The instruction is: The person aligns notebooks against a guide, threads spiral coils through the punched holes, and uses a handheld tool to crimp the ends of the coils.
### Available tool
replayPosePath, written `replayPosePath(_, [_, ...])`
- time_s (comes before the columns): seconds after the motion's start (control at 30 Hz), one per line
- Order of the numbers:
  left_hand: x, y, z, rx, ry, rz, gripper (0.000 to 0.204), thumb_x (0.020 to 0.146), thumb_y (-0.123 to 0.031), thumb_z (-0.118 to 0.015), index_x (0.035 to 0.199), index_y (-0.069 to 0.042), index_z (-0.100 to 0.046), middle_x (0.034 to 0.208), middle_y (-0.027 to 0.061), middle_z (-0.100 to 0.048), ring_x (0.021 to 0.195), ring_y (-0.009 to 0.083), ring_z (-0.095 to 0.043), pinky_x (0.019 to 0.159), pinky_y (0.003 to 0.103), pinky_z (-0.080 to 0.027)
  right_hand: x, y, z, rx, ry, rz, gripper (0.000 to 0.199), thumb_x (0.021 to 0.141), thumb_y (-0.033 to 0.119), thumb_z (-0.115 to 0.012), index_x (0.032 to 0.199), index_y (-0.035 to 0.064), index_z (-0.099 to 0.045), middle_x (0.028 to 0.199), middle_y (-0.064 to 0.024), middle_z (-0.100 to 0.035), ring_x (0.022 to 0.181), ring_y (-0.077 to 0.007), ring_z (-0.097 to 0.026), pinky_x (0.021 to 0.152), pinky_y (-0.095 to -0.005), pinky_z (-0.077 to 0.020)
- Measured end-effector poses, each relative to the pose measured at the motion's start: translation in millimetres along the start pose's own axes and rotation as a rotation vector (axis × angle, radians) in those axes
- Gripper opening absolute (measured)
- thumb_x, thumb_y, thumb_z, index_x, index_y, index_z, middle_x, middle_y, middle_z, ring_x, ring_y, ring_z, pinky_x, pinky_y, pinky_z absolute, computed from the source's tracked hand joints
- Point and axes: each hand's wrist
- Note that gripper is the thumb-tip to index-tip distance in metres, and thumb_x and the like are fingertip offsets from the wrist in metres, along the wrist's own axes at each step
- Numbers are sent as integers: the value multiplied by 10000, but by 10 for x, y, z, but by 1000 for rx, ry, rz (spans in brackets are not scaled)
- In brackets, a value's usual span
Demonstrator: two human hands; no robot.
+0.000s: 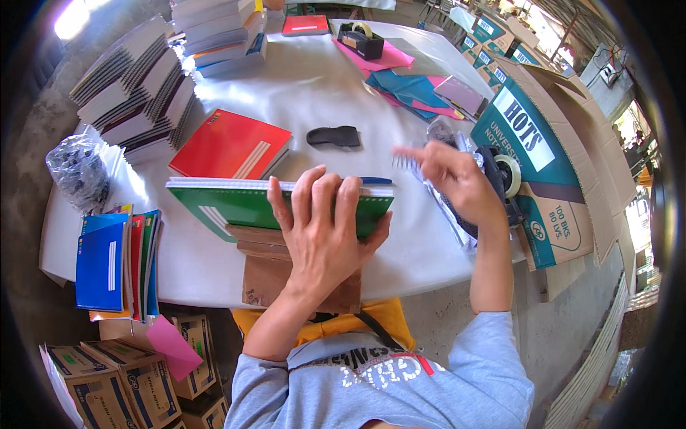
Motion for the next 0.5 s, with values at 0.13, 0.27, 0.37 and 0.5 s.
replayPosePath(0.13, [7, -52, -36, 1, -47, 25, 474, 598, -338, -749, 967, -126, -539, 930, 70, -474, 969, 259, -480, 1016, 531, -186, -110, 115, -15, -52, 17, 66, 251, 781, -15, -624, 1012, 68, -675, 796, -55, -596, 706, -120, -542, 645, -236, -435])
replayPosePath(0.27, [8, 1, -7, -71, -31, -25, 458, 608, -321, -755, 967, -119, -556, 908, 52, -486, 947, 251, -487, 992, 502, -227, -77, 124, -54, -60, -41, 129, 206, 780, -18, -619, 966, 51, -676, 838, -64, -610, 746, -161, -581, 669, -260, -460])
replayPosePath(0.37, [-3, 20, 9, -91, -29, -44, 458, 604, -313, -763, 977, -120, -580, 892, 41, -495, 931, 243, -491, 978, 487, -247, -56, 125, -76, -62, -2, 120, 192, 784, -28, -610, 946, 51, -677, 845, -68, -610, 762, -179, -591, 670, -271, -466])
replayPosePath(0.5, [-16, 37, 16, -109, -56, -52, 524, 585, -315, -778, 1050, -140, -609, 891, 39, -498, 914, 234, -493, 973, 466, -261, -21, 117, -50, 1, 72, 130, 197, 805, -25, -581, 968, 41, -669, 832, -61, -603, 740, -153, -568, 678, -250, -448])
Point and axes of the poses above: each hand's wrist, its own x-axis towards the middle knuckle, its own z-axis out of the back of the hand, y = z × x
